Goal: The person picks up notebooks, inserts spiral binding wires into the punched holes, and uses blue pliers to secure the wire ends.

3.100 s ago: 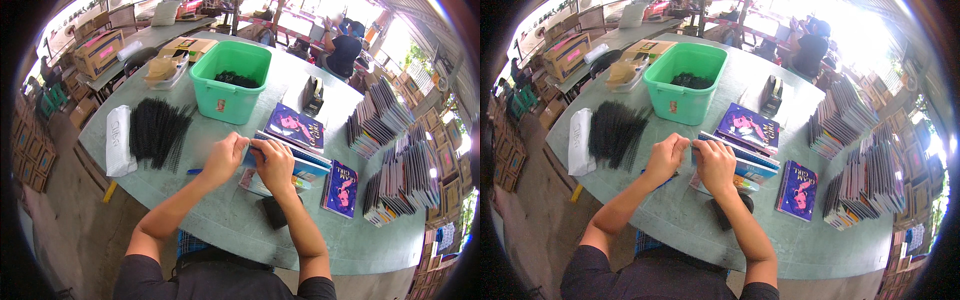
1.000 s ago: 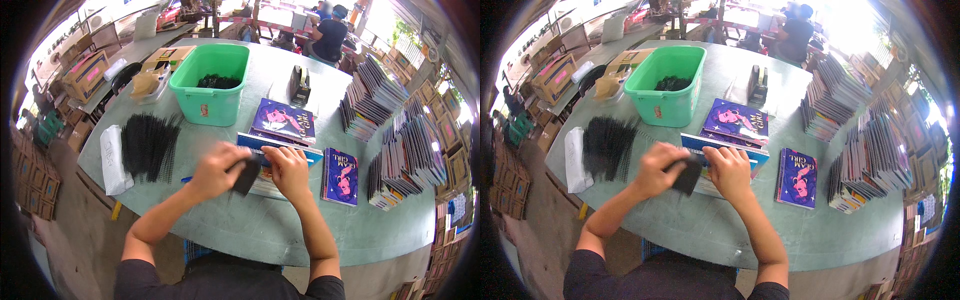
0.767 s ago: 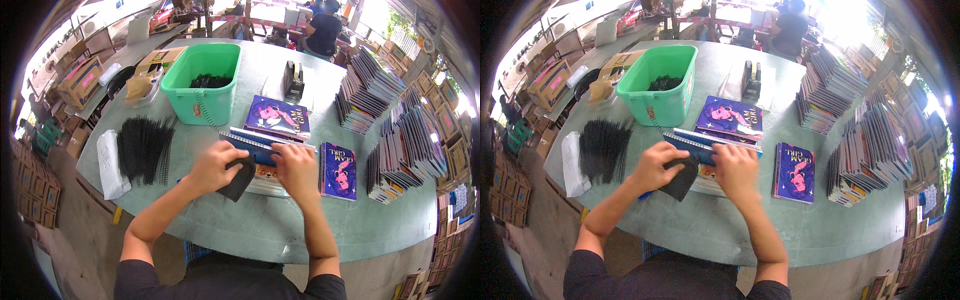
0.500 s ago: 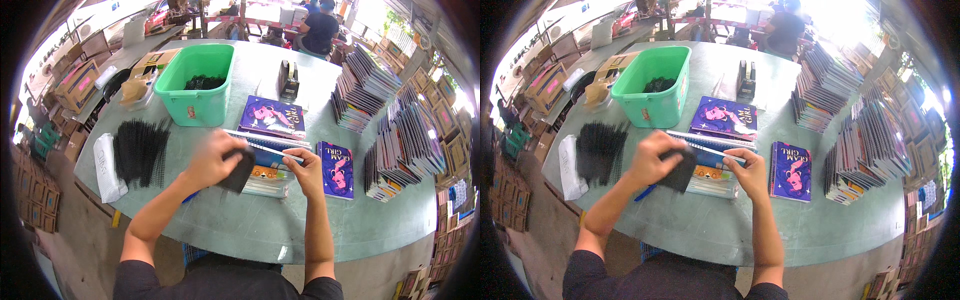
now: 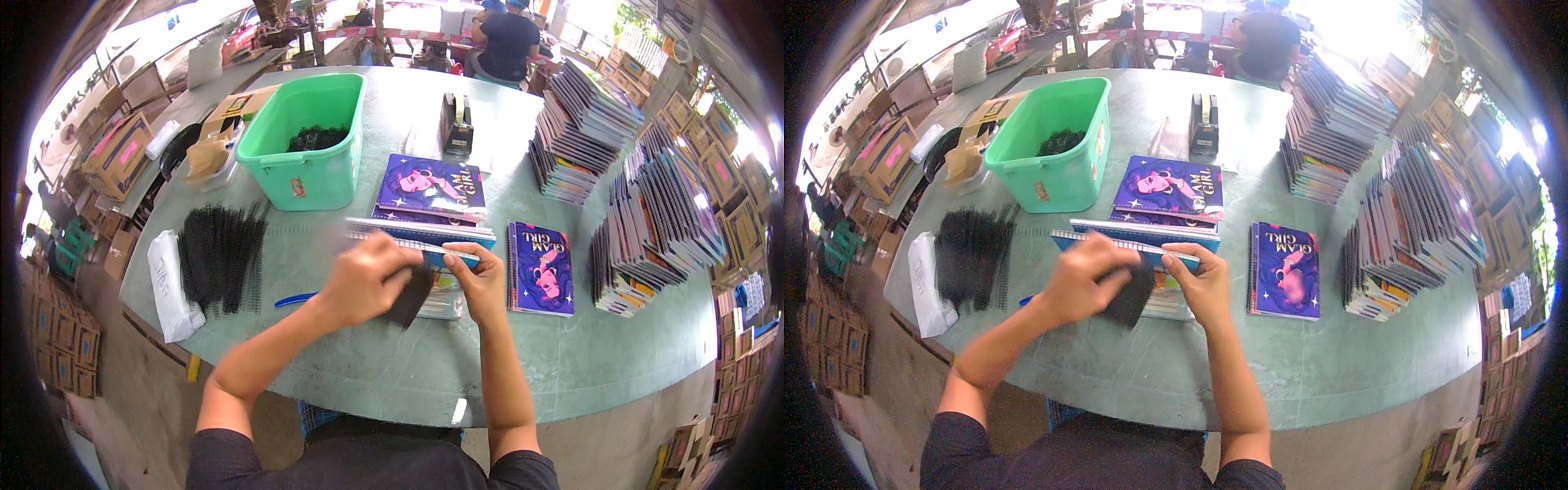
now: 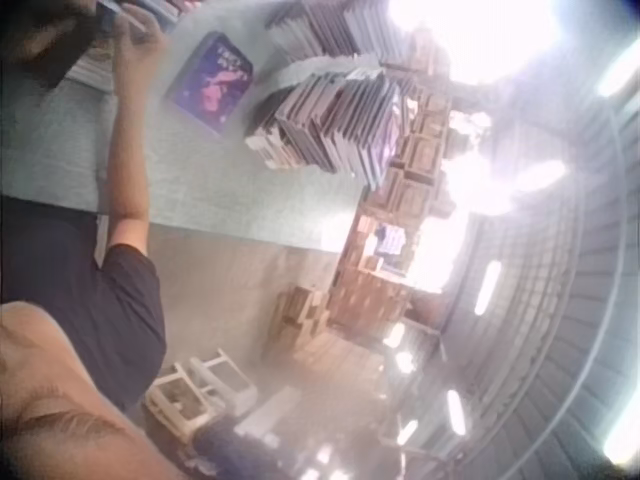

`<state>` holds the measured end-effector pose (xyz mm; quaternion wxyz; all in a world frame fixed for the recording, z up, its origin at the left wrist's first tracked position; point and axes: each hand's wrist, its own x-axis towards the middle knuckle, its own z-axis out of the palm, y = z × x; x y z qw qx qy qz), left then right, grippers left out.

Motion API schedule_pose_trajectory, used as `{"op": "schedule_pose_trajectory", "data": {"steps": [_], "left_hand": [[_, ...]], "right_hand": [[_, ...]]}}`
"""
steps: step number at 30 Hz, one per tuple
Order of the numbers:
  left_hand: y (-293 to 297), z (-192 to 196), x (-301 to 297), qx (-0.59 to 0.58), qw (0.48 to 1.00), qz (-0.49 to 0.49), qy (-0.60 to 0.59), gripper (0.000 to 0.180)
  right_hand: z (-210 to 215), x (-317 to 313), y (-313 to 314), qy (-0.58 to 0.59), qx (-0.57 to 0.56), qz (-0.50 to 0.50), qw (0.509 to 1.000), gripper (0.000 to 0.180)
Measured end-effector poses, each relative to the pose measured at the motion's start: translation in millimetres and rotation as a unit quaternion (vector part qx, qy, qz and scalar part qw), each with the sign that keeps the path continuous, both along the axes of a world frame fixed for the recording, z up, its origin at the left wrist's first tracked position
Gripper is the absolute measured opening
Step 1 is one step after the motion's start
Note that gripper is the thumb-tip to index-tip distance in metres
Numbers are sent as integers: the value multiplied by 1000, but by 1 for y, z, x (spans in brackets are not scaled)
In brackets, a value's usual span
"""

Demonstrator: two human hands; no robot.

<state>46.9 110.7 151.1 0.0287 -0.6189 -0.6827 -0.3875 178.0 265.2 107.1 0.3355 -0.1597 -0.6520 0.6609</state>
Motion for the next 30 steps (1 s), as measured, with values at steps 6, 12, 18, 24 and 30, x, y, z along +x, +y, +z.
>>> {"op": "schedule_pose_trajectory", "data": {"steps": [6, 12, 18, 24, 30], "left_hand": [[4, -2, 5, 54, 998, 44, -8, 28], [-16, -57, 21, -87, 995, -1, -39, 28], [-9, -7, 13, 134, 955, 136, 226, 21], [-13, 2, -21, -30, 986, 39, 162, 22], [-15, 5, -19, 23, 982, 41, 182, 20]], "right_hand": [[2, 3, 5, -27, 34, -19, 999, 17], [37, -10, -25, -42, 527, -109, 842, 42], [36, -17, -22, -56, 549, -24, 833, 33], [24, -20, -15, 0, 617, -67, 784, 30], [32, -23, -26, -91, 596, -46, 796, 24]]}}
